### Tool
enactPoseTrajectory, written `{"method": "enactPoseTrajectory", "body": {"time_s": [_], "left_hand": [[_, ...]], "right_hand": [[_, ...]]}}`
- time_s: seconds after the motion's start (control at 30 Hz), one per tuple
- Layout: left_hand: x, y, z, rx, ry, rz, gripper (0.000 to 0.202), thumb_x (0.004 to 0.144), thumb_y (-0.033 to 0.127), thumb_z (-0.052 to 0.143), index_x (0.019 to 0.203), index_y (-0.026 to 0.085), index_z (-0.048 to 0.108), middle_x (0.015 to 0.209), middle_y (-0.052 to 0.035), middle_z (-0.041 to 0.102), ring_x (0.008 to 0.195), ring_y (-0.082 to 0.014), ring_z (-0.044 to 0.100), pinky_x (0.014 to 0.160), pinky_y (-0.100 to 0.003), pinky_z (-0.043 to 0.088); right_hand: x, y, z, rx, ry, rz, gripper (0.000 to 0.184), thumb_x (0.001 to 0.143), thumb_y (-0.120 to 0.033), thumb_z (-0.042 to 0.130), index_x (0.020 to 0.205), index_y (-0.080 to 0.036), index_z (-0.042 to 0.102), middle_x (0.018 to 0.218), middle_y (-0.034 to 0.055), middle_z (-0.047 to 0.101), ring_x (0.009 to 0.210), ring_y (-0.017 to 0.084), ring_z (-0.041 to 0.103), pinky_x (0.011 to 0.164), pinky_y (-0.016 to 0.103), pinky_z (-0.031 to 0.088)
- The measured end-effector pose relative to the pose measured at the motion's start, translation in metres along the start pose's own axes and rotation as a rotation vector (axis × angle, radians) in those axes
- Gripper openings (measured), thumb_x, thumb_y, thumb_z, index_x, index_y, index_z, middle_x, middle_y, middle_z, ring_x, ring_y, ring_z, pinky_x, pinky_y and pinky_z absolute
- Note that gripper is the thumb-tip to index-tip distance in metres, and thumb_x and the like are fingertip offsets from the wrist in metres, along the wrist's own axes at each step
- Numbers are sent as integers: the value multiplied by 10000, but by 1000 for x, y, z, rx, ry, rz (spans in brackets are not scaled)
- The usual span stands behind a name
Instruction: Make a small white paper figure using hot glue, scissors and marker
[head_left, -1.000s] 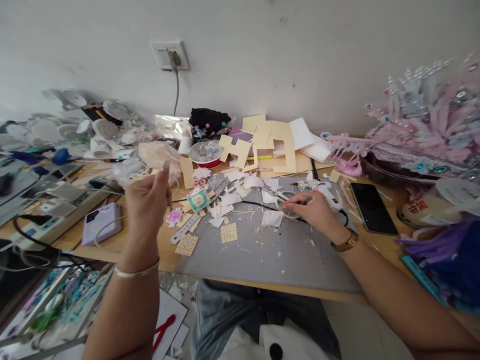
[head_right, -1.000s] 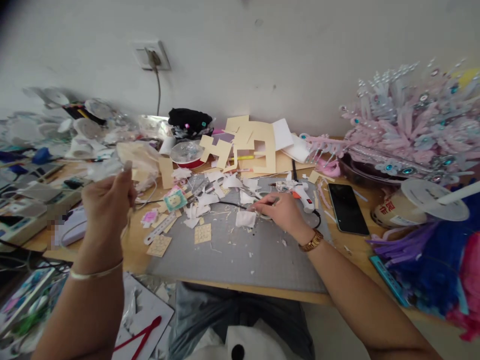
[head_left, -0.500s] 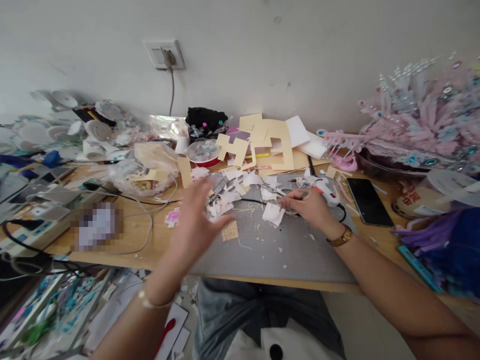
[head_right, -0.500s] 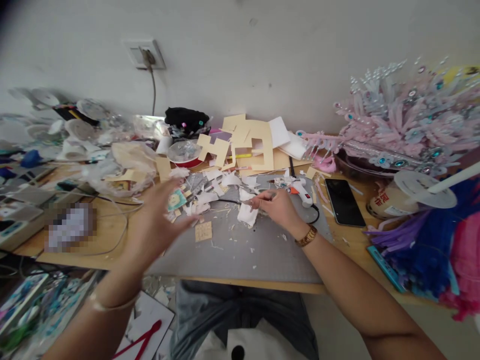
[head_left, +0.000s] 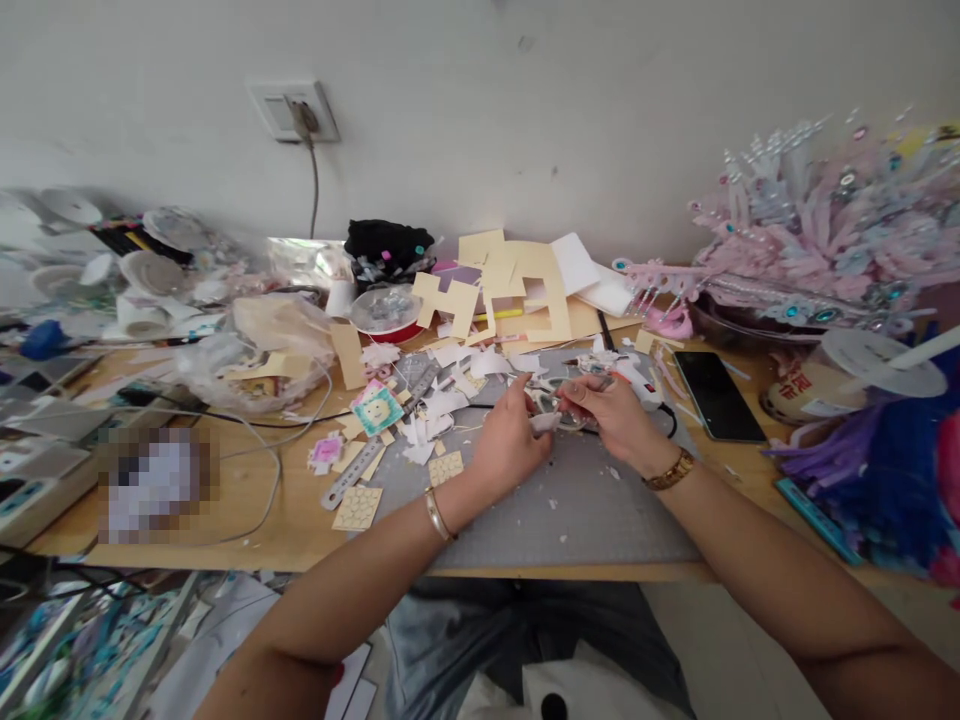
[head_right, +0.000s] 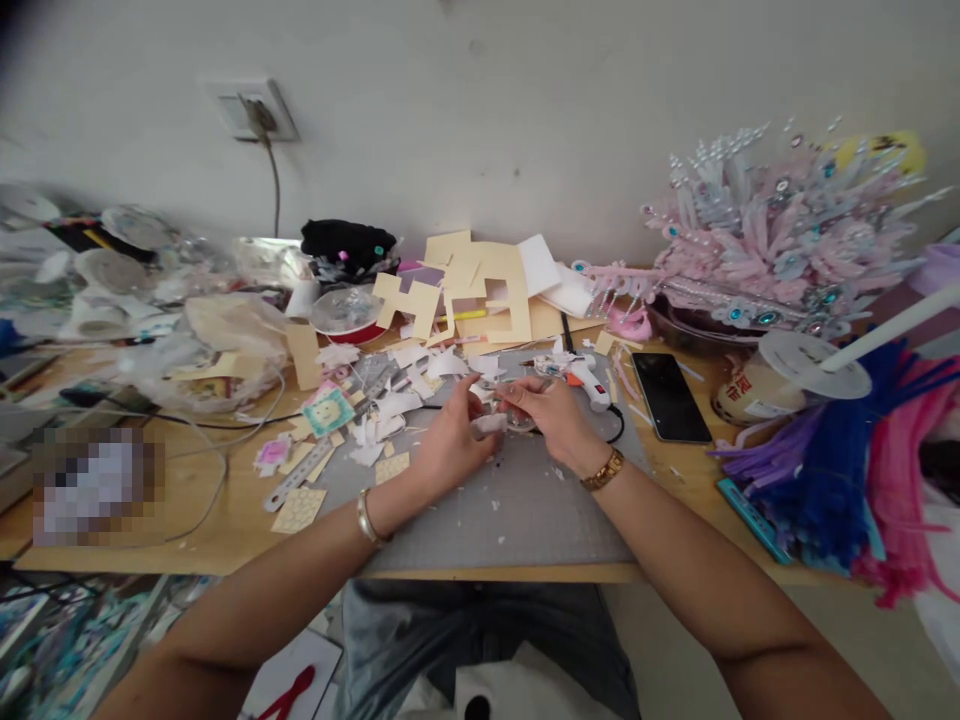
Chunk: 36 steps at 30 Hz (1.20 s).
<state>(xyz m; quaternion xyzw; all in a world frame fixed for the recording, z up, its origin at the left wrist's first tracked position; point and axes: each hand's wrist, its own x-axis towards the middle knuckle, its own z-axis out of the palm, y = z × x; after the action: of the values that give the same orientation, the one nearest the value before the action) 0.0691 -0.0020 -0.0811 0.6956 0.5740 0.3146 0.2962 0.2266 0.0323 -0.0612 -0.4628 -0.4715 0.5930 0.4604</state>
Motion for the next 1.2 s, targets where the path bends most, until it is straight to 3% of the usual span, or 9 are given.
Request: {"method": "enactPoseTrajectory", "body": {"time_s": [0.1,0.27,0.4,0.67,0.9,1.03,1.2], "left_hand": [[3,-6,4,-264,-4,-16,697,709,108,689,1347,145,410,1028,-88,675,917,-214,653,837,-352,507],[13,-11,9,-689,-170,-88,629,579,127,834,1150,165,572,967,-52,710,884,-184,662,793,-293,501],[12,-10,8,-843,-256,-68,553,544,139,861,1049,148,636,999,-49,709,910,-173,652,831,-283,497],[8,-3,3,-1064,-320,-257,606,520,272,897,1031,144,597,794,2,660,640,-107,587,600,-238,483],[8,5,-7,-911,-209,-238,674,484,263,901,1003,194,476,742,70,564,589,-75,498,553,-205,420],[8,5,-11,-602,-164,-167,521,540,188,826,933,199,484,684,98,489,561,-73,432,532,-202,361],[6,4,-11,-324,-107,-24,339,594,97,699,846,199,496,718,65,527,643,-111,483,600,-224,382]], "right_hand": [[2,1,-4,66,-36,40,544,460,-657,882,568,-173,656,560,3,619,500,82,439,489,234,323],[0,-3,-4,148,-140,64,518,519,-630,884,600,-183,636,537,-24,567,490,81,433,465,231,300],[-3,-5,-3,227,-203,73,498,553,-609,883,627,-191,622,554,-33,561,482,79,426,443,221,285],[-2,-8,-6,332,-147,91,477,526,-567,914,653,-203,633,609,-33,606,496,73,463,421,195,301],[-6,-8,-2,183,-208,50,482,590,-611,863,628,-182,645,571,-16,580,490,77,419,415,207,234],[-6,-6,-1,169,-187,81,487,572,-615,868,624,-185,645,573,-16,586,494,77,417,423,206,233],[-2,-3,-4,222,-109,106,470,545,-585,893,644,-204,636,669,5,662,534,91,474,429,203,248]]}}
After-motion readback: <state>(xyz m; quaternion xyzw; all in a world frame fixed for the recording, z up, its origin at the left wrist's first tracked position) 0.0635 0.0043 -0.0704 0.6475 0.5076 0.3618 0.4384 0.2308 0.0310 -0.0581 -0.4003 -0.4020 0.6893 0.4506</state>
